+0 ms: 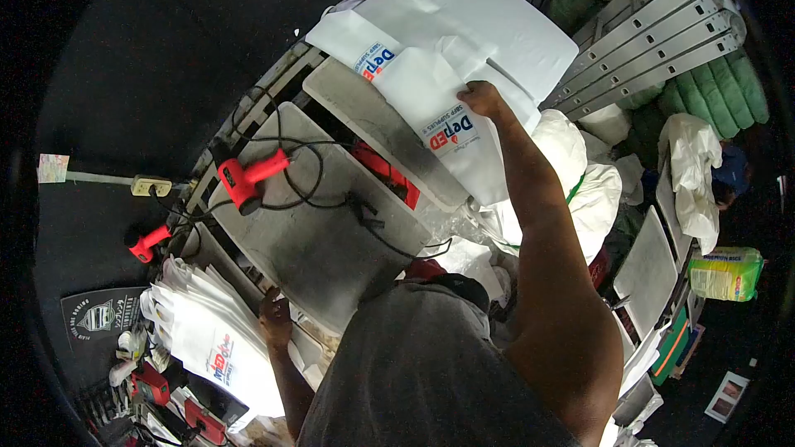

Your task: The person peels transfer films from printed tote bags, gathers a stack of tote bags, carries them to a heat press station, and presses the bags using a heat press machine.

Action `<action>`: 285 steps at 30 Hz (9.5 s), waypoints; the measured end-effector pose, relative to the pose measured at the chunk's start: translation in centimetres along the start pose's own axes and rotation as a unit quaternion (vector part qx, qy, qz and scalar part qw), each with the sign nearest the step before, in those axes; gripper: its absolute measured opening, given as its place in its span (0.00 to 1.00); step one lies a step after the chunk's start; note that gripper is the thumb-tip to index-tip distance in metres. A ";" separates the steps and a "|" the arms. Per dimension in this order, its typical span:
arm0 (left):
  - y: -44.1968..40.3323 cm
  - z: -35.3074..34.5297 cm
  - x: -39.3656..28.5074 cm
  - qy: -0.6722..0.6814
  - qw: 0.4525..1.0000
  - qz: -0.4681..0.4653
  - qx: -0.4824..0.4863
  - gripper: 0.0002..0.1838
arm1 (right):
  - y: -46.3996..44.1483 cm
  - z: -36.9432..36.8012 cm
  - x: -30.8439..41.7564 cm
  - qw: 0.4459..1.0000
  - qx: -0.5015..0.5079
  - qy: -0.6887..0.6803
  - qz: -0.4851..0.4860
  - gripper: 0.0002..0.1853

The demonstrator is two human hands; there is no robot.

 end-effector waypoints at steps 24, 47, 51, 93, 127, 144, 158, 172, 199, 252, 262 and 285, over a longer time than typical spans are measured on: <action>1.6 -2.6 4.8 0.034 0.998 0.022 0.044 0.13 | -0.4 3.9 -7.1 0.970 -0.102 -0.142 -0.169 0.16; 1.4 -3.3 3.4 0.059 0.994 0.071 0.056 0.12 | 0.0 12.2 -8.0 0.959 -0.194 -0.114 -0.172 0.20; 1.1 -3.4 3.0 0.059 0.992 0.093 0.061 0.12 | 0.2 12.4 -7.6 0.951 -0.190 -0.168 -0.175 0.20; 18.3 18.7 10.5 0.074 0.881 0.202 -0.422 0.12 | 22.3 -23.8 31.6 0.882 0.346 -0.261 0.185 0.24; 27.6 20.8 29.8 0.249 0.816 0.478 -0.210 0.54 | 39.6 -41.7 52.5 0.871 0.462 -0.153 -0.062 0.46; 27.3 20.7 28.6 0.386 0.816 0.333 -0.272 0.48 | 37.8 -43.2 52.4 0.818 0.560 -0.129 -0.006 0.45; 25.3 26.6 0.2 0.245 0.886 0.207 -0.336 0.42 | 46.7 -20.6 48.4 0.742 0.542 -0.394 -0.004 0.33; 44.1 22.4 -11.0 0.193 0.731 0.084 -0.649 0.37 | 50.5 -16.8 55.1 0.682 0.443 -0.231 0.534 0.28; 83.2 32.9 10.7 0.231 0.470 0.417 -0.743 0.28 | 97.2 -51.2 72.1 0.549 0.782 -0.013 0.294 0.24; 150.2 71.4 38.0 -0.065 0.234 0.412 -0.878 0.35 | 191.9 -90.6 109.1 0.134 0.889 0.182 0.398 0.33; 170.9 65.1 29.7 -0.066 0.207 0.367 -0.905 0.31 | 211.1 -87.3 95.8 0.153 0.871 0.205 0.419 0.34; 212.3 53.5 23.2 0.029 0.230 0.340 -0.912 0.29 | 243.9 -87.6 72.5 0.256 0.853 0.146 0.430 0.36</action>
Point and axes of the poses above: each hand's wrist, its own y-axis away from the middle knuckle, its own z-axis out of the back of the hand, x = y × z, the point moved 1 cm from there along -y, towards the middle knuckle, and after that the axes turned 11 degrees about -z, right-handed, at the moved point
